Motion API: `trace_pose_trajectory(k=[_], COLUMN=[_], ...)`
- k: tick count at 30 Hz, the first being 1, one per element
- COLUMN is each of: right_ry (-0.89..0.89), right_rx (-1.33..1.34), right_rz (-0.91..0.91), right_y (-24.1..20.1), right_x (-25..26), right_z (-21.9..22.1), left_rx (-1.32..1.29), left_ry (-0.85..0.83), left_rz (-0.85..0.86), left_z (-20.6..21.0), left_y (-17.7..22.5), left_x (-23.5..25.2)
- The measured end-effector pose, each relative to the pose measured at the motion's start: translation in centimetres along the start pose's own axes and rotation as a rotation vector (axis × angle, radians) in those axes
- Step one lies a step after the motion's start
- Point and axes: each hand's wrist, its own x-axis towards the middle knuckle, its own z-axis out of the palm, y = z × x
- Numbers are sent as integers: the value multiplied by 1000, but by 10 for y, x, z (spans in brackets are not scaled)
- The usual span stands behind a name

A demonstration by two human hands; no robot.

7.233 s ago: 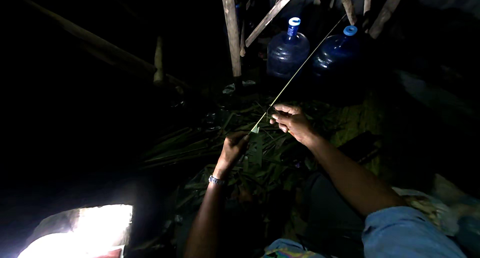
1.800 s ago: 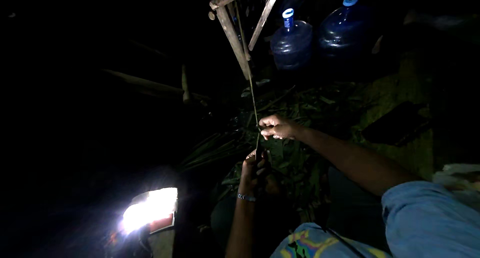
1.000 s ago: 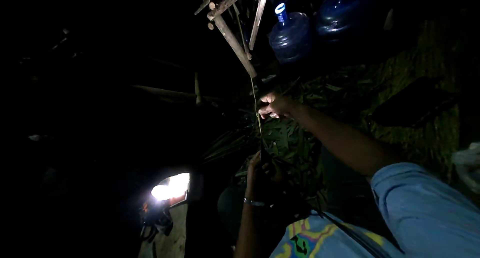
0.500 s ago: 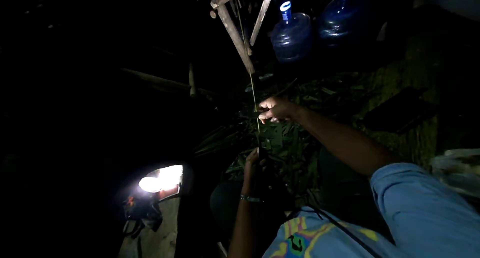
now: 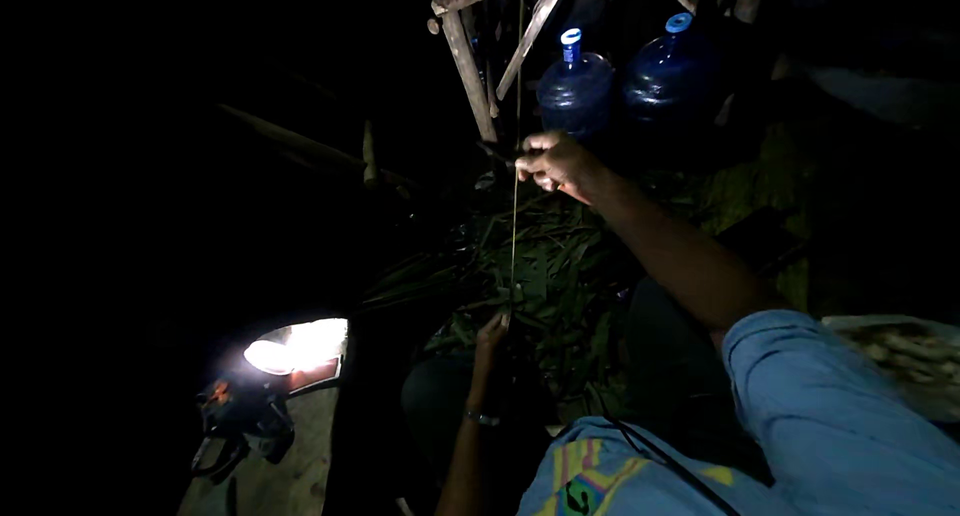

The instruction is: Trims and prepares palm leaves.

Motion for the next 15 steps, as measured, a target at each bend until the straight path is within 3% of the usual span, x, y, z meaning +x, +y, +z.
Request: trace_pose_trajectory(k=[6, 10, 13, 15], right_ry=[204, 586, 814, 782], right_rx=[33, 327, 525, 535], right_rz=[-144, -389, -520, -467], right_y=[-40, -58, -54, -44], right_x=[27, 40, 39, 32], right_z=[-52, -88, -105, -97], left_rx=[-64, -166, -327, -99], left_ry=[-6, 14, 149, 316], left_rz=[11, 19, 74, 138], left_z=[-27, -26, -14, -4], left_y=[-32, -39, -28, -9], left_x=[-2, 5, 15, 27])
